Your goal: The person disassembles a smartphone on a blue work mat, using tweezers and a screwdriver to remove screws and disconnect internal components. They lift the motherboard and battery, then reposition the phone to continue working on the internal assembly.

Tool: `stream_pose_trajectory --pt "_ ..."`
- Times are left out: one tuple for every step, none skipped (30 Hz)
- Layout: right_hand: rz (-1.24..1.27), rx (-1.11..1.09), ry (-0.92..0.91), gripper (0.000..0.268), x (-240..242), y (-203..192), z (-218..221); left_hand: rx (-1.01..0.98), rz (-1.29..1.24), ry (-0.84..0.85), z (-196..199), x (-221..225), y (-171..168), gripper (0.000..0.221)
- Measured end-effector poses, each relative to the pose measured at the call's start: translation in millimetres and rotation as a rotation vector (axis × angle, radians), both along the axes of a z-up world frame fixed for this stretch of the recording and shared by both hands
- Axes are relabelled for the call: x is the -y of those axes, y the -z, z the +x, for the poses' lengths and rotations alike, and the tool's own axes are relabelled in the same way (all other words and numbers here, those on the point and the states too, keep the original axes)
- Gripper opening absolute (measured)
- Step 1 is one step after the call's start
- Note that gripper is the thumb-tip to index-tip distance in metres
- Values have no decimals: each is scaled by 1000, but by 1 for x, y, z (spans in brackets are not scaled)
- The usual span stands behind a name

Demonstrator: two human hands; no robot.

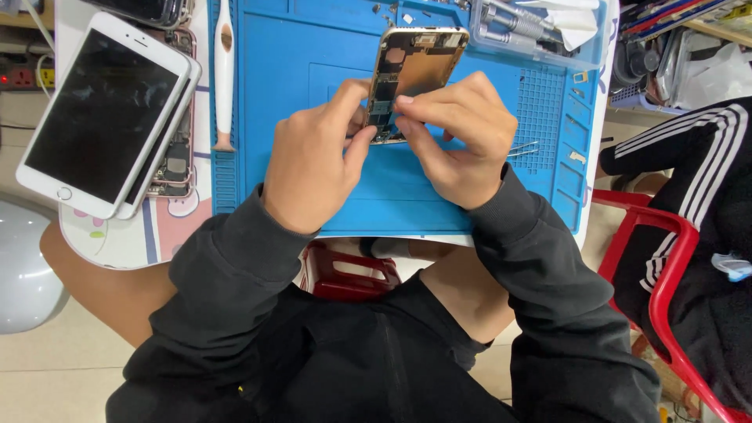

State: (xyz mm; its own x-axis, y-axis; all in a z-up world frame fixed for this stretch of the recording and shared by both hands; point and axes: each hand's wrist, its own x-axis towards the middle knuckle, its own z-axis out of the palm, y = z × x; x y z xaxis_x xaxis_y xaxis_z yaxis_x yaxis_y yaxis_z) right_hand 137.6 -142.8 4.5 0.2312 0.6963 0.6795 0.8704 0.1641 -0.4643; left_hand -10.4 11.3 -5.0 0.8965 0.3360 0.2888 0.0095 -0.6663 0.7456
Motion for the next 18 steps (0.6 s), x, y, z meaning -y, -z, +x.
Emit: stream_pose_trajectory --pt "4 7 1 16 0 2 2 7 4 1 0 0 -1 37" --pt "25 18 7 23 0 4 4 5 -4 0 1 0 -1 35" --pt "42 23 15 29 1 7 4 -3 -17 1 0 2 -2 33" --pt "42 23 18 29 0 5 6 -4 -17 4 2 0 -1 33" --pt "24 35 17 23 0 3 4 -1 -9 4 1 0 0 33" --pt "6 47 15 18 1 2 3 2 0 4 0 0 0 34" --pt "7 49 14 18 0 2 2 4 1 3 0 0 0 34" --pt "26 36 10 20 0 3 2 0 -1 0 0 1 -2 33" --pt "45 24 9 21 0 3 3 -3 -1 -1 1 1 -3 32" --pt "48 27 12 21 -2 4 5 0 1 2 2 0 -3 32" --pt "70 39 30 20 -1 4 5 -2 6 -1 1 1 -3 31" --pt "93 52 49 20 0 5 5 -4 11 -4 1 1 -3 30" --pt "95 54 50 20 0 5 5 -1 13 -3 0 2 -4 30" --pt "90 55 49 20 1 5 4 -4 2 -3 0 2 -5 29" --pt "87 56 48 20 0 5 5 -6 -7 -4 0 2 -6 28" --pt "92 60 48 20 -1 1 6 -2 -1 -4 2 0 -5 28" --pt "48 65 25 17 0 -1 4 -2 5 -2 1 0 -4 31" --pt "4 70 3 17 2 -2 2 -2 11 0 1 1 -1 34"
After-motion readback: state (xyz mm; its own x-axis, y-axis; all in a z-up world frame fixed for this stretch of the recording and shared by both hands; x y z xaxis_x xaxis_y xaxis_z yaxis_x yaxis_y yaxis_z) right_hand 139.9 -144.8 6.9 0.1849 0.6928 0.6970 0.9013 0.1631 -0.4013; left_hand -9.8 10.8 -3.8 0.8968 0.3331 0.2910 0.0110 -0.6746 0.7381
